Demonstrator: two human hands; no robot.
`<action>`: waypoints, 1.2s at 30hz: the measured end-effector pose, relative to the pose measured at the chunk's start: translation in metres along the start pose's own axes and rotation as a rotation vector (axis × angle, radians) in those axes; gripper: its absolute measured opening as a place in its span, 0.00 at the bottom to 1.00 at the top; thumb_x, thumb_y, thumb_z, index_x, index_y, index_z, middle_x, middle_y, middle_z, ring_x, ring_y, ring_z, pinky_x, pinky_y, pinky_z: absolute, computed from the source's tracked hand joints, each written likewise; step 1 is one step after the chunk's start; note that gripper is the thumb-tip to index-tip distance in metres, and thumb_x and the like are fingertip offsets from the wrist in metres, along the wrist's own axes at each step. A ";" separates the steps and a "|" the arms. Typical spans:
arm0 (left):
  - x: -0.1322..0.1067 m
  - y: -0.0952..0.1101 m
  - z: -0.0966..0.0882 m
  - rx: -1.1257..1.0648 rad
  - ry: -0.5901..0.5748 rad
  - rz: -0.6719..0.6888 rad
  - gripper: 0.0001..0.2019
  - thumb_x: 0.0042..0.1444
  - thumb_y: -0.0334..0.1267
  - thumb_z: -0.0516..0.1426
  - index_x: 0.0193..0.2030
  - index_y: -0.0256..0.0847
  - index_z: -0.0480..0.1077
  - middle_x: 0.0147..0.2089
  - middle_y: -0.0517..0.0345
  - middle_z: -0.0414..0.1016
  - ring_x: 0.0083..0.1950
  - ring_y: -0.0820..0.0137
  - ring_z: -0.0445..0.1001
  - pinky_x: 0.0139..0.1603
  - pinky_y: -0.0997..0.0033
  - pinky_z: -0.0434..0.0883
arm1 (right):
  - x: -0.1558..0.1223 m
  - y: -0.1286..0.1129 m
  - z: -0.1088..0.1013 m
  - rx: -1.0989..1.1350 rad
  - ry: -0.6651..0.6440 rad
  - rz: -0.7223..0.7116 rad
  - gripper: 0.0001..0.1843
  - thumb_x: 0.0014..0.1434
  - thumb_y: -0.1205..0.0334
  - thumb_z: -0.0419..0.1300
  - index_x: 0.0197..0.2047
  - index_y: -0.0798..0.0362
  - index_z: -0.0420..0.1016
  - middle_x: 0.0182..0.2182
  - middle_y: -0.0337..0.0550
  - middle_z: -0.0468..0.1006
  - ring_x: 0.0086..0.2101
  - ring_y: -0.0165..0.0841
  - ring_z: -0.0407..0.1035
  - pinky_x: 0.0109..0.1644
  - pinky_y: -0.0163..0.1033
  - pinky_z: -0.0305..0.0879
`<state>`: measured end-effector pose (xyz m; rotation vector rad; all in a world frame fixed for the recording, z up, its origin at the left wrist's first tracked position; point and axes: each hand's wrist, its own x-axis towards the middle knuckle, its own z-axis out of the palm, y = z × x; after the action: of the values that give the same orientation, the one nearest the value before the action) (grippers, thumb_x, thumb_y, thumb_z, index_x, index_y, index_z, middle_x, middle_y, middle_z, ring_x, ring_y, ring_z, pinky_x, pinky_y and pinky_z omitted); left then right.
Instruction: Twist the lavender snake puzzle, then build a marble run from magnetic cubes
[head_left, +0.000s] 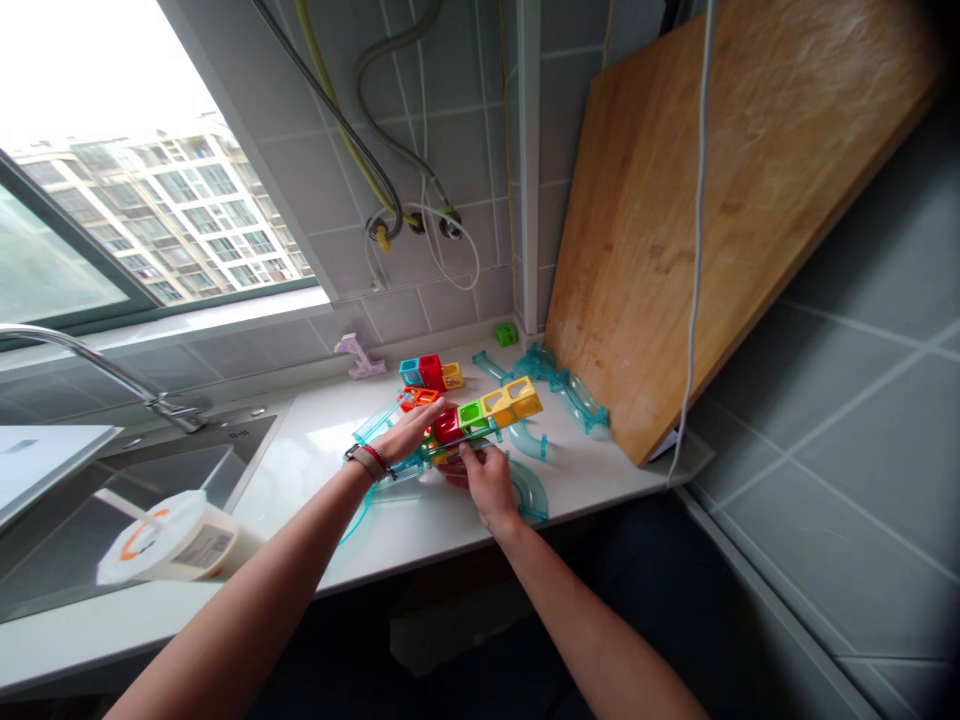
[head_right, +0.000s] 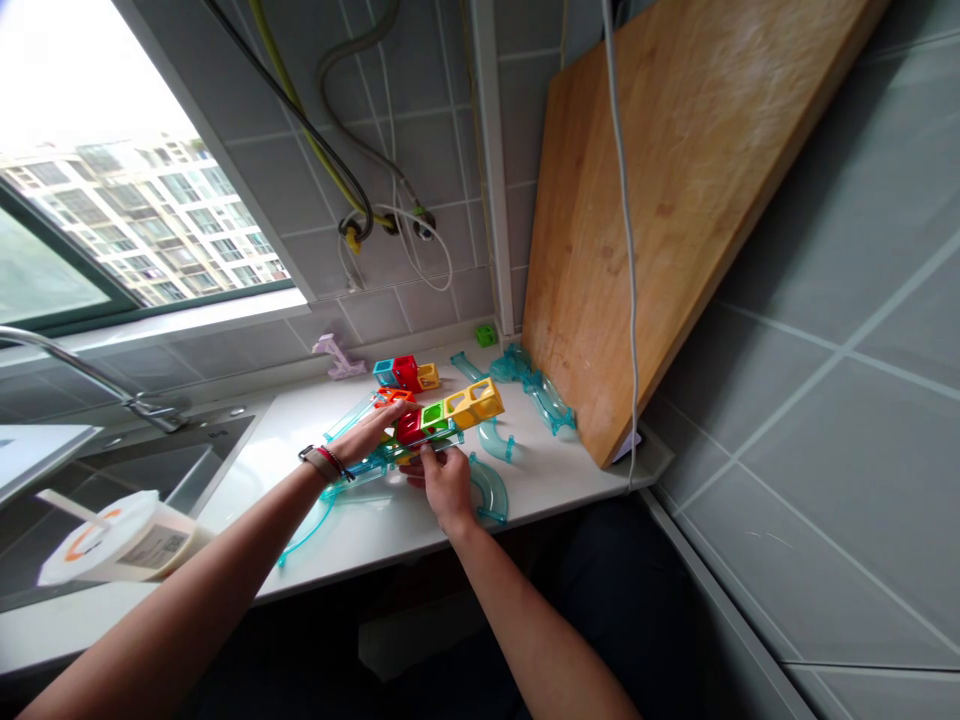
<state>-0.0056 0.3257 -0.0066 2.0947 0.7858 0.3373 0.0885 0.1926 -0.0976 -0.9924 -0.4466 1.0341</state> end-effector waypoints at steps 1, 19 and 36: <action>0.001 -0.001 -0.001 -0.009 -0.009 -0.001 0.34 0.66 0.65 0.45 0.59 0.42 0.76 0.60 0.50 0.79 0.61 0.55 0.75 0.67 0.56 0.67 | 0.000 0.000 0.000 -0.006 0.000 0.001 0.17 0.59 0.45 0.63 0.40 0.50 0.74 0.36 0.48 0.86 0.31 0.43 0.83 0.32 0.42 0.78; 0.000 0.005 -0.003 0.079 -0.075 0.022 0.31 0.64 0.65 0.50 0.57 0.43 0.76 0.50 0.54 0.80 0.54 0.56 0.75 0.57 0.60 0.72 | -0.002 -0.011 -0.007 0.004 0.117 -0.061 0.17 0.61 0.44 0.61 0.42 0.50 0.71 0.33 0.45 0.85 0.29 0.44 0.82 0.28 0.42 0.77; -0.001 0.008 -0.002 0.117 -0.082 0.051 0.30 0.64 0.65 0.50 0.53 0.42 0.77 0.48 0.53 0.80 0.52 0.57 0.75 0.54 0.61 0.73 | -0.001 -0.010 -0.008 -0.001 0.121 -0.045 0.18 0.62 0.43 0.59 0.44 0.48 0.71 0.36 0.44 0.85 0.31 0.41 0.82 0.29 0.40 0.76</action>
<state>-0.0040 0.3227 0.0013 2.2264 0.7201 0.2366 0.0985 0.1863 -0.0935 -1.0352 -0.3681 0.9276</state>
